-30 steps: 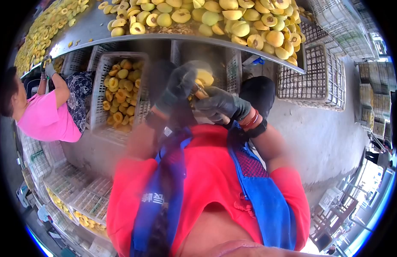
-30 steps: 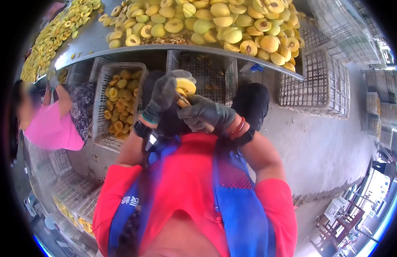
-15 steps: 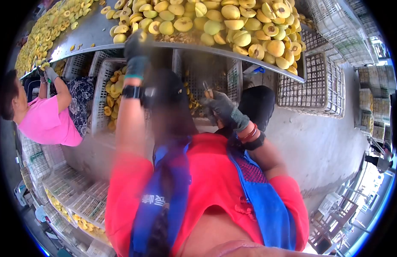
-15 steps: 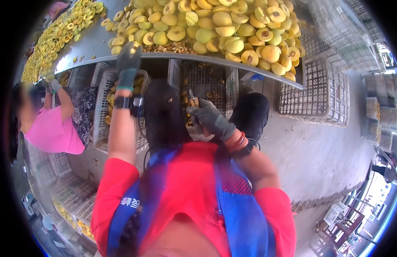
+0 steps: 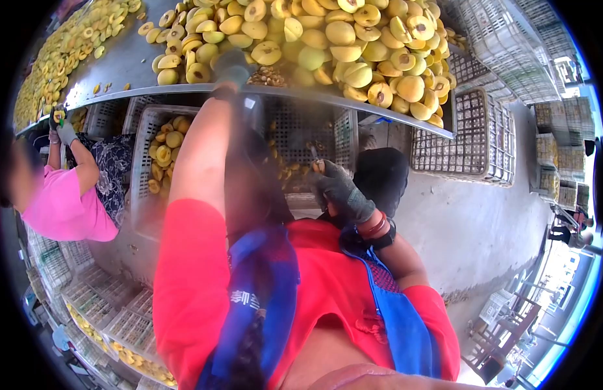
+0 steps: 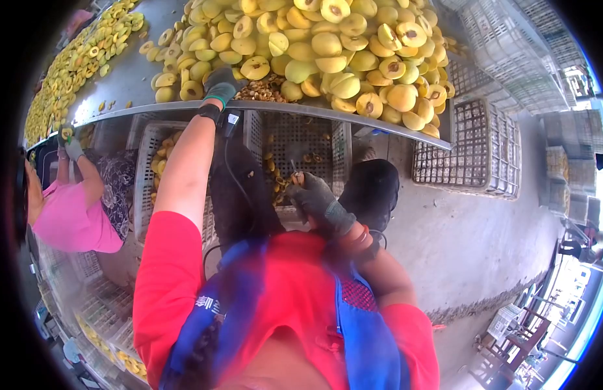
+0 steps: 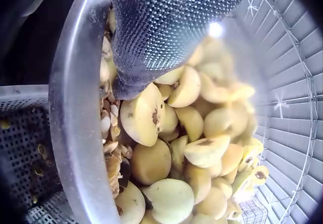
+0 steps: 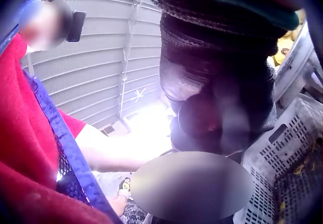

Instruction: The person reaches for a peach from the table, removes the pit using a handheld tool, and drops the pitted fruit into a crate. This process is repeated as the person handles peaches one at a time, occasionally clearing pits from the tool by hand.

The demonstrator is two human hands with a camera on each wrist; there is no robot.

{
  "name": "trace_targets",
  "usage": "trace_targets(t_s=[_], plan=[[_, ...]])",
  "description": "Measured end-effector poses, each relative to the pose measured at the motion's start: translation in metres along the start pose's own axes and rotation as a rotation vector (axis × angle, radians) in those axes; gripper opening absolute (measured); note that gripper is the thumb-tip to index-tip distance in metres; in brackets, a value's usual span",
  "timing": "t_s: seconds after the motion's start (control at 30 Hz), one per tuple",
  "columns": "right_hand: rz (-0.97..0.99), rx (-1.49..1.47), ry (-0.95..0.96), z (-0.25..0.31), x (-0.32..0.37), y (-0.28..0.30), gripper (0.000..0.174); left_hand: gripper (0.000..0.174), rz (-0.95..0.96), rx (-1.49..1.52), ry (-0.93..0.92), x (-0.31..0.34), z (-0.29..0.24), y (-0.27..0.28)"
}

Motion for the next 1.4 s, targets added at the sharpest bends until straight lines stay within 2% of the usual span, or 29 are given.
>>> trace_targets(t_s=[0.07, 0.17, 0.27, 0.33, 0.43, 0.5, 0.57, 0.67, 0.77, 0.83, 0.87, 0.97, 1.17, 1.27, 1.37, 1.4], plan=[[-0.017, 0.03, -0.004, 0.006, 0.002, 0.001, 0.012, 0.07, -0.005, 0.049, -0.023, 0.004, 0.005, 0.0], [-0.057, -0.033, -0.039, -0.003, -0.004, 0.006, 0.012, 0.061, -0.115, 0.162, 0.04, 0.016, 0.018, 0.006], [-0.08, -0.044, -0.047, -0.007, -0.004, 0.007, 0.014, 0.051, -0.388, 0.333, -0.101, 0.036, 0.025, 0.025], [-0.058, 0.032, -0.033, 0.003, 0.0, 0.007, 0.011, 0.043, -0.34, 0.636, -0.292, 0.039, 0.031, 0.024], [-0.063, 0.243, 0.006, 0.016, -0.001, 0.006, 0.012, 0.036, -0.335, 0.84, -0.557, 0.076, 0.018, 0.04], [-0.103, 0.396, 0.102, 0.025, -0.004, 0.006, 0.014, 0.05, -0.331, 0.574, -0.633, 0.099, 0.008, 0.04], [-0.168, 0.53, 0.265, 0.037, -0.007, 0.0, 0.017, 0.05, -0.273, 0.575, -0.646, 0.138, -0.019, 0.055], [-0.241, 0.619, 0.501, 0.071, 0.005, -0.01, 0.022, 0.05, -0.339, 0.505, -0.68, 0.182, -0.039, 0.054], [-0.249, 0.682, 0.713, 0.09, 0.014, -0.016, 0.024, 0.045, -0.115, 1.04, -0.576, 0.204, -0.045, 0.035], [-0.26, 0.652, 0.765, 0.09, 0.016, -0.014, 0.024, 0.04, 0.18, 1.649, -0.391, 0.236, -0.072, 0.054], [-0.262, 0.637, 0.792, 0.09, 0.018, -0.014, 0.024, 0.037, 0.099, 1.602, -0.594, 0.253, -0.083, 0.08], [-0.289, 0.661, 0.807, 0.091, 0.024, -0.017, 0.023, 0.035, 0.034, 1.563, -0.559, 0.261, -0.089, 0.072], [-0.269, 0.693, 0.698, 0.073, 0.017, -0.019, 0.024, 0.033, -0.172, 1.526, -0.55, 0.267, -0.091, 0.065], [-0.176, 0.58, 0.516, 0.072, 0.018, -0.024, 0.02, 0.034, -0.245, 1.46, -0.577, 0.268, -0.09, 0.062], [0.182, 0.037, 0.113, 0.06, 0.024, -0.035, 0.015, 0.035, -0.25, 1.416, -0.589, 0.271, -0.088, 0.06], [0.268, -0.074, 0.052, 0.057, 0.025, -0.037, 0.014, 0.036, -0.244, 1.404, -0.592, 0.271, -0.088, 0.06]])
Point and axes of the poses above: each hand's wrist, its own x-axis away from the middle knuckle, its own y-axis out of the back of the hand, z = x × y, the point moved 7 cm from there along -x, towards the middle knuckle
